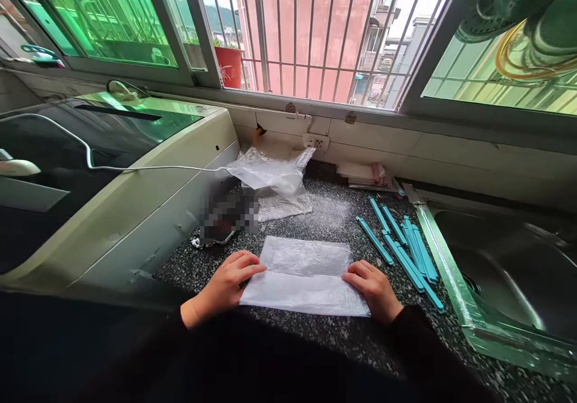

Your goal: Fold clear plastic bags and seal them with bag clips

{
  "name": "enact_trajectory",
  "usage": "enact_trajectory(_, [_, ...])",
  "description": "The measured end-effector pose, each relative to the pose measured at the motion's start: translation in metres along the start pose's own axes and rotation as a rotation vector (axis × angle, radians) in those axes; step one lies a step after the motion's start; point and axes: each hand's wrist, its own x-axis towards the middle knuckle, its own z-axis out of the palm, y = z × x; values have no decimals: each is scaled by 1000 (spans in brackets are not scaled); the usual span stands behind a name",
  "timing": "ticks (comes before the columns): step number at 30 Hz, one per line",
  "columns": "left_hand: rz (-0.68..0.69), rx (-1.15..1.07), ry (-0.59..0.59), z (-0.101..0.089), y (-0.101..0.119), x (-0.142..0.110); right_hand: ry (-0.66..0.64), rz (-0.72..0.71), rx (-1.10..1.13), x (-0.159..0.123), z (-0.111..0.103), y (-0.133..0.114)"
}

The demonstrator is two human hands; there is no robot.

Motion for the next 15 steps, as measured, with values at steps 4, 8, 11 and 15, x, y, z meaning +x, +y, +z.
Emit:
enact_trajectory(4, [-196, -135, -92, 3, -2, 11, -49, 49, 87, 2, -4, -1])
enact_trajectory(8, [-387, -137, -49, 10, -1, 15, -84, 232, 181, 7, -9, -4])
enact_trajectory(11, [-469, -23, 32, 18, 0, 17, -42, 367, 146, 11, -7, -5])
enact_trajectory(15, [-464, 134, 120, 25, 3, 20, -15, 427, -16, 14, -2, -4])
